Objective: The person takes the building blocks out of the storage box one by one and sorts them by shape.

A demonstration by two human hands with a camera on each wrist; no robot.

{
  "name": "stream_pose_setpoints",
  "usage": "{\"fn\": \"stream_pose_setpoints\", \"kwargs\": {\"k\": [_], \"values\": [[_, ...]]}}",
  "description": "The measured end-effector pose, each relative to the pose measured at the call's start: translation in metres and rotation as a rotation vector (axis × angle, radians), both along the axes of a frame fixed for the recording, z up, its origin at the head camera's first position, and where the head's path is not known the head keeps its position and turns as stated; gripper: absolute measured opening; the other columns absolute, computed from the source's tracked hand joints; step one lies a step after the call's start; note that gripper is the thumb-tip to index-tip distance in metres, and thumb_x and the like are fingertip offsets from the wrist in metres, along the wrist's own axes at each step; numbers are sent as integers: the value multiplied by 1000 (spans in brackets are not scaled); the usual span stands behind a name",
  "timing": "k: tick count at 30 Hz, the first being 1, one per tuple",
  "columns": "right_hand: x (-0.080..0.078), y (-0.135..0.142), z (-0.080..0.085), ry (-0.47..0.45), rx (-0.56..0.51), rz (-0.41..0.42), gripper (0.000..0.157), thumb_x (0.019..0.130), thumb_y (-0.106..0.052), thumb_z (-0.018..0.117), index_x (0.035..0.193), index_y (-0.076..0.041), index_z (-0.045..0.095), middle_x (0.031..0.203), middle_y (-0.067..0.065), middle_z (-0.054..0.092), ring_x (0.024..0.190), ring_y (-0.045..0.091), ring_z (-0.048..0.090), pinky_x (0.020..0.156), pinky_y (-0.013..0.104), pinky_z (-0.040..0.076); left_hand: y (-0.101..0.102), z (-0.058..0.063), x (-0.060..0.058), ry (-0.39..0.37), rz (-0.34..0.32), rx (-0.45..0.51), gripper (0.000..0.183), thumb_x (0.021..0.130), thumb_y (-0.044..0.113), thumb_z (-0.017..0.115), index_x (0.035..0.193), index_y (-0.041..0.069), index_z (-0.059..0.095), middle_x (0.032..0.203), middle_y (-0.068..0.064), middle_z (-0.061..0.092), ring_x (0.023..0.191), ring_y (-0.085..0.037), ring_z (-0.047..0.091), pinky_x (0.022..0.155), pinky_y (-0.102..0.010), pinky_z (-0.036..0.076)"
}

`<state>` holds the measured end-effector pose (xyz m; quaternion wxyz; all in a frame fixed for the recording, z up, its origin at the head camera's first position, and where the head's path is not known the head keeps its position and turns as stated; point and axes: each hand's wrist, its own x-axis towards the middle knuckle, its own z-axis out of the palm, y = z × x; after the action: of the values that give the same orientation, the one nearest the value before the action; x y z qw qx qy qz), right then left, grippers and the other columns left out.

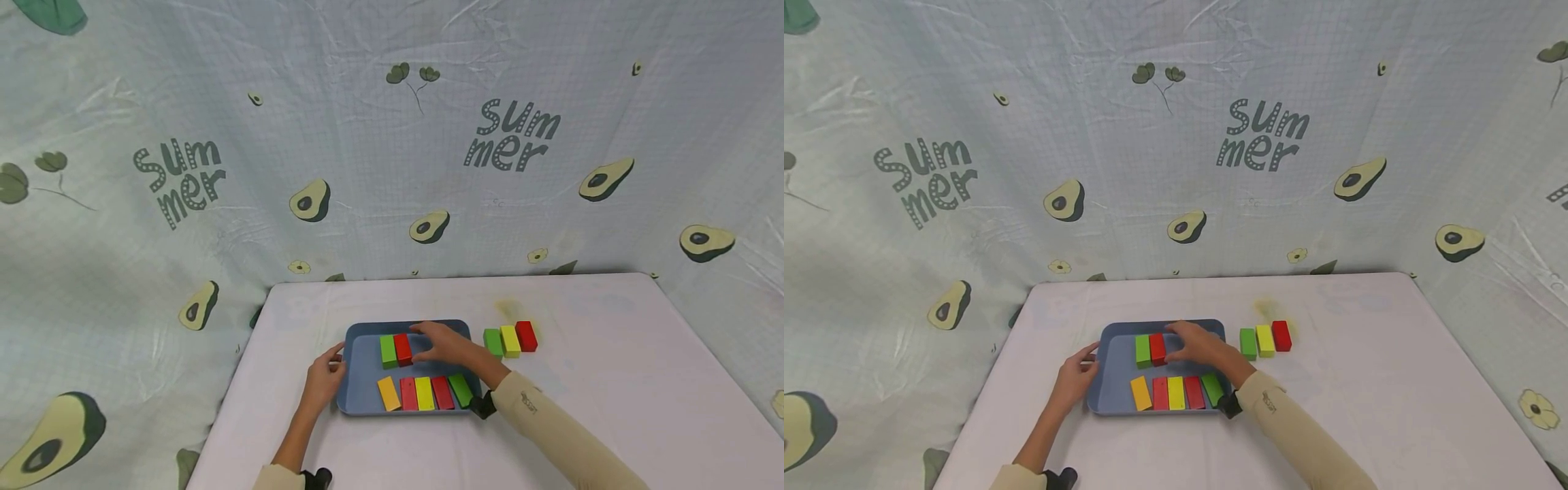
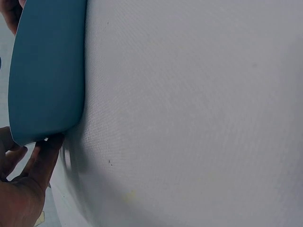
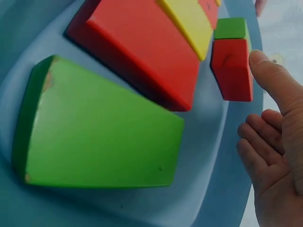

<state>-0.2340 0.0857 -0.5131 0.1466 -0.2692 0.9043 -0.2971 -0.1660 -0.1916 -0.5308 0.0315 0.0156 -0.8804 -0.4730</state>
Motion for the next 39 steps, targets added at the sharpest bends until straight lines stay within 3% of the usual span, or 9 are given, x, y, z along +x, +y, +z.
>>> {"fn": "stream_pose_setpoints", "kwargs": {"k": [24,39], "values": [[3,-7,-6,4,73,-15,74,78,-37,76,138,-6,45,134,9,48,120,23,46,96,39,41,-1,0,1,19,-29,-6,43,88,-2,56,131,-4,52,102,-19,61,89,-30,63,68,-37,51],[1,-10,-9,-5,83,0,75,78,-36,76,139,-5,44,135,10,48,119,23,46,96,39,41,0,-1,2,30,-11,-15,43,87,-3,56,129,-3,55,98,-16,61,85,-26,63,66,-35,50]]}}
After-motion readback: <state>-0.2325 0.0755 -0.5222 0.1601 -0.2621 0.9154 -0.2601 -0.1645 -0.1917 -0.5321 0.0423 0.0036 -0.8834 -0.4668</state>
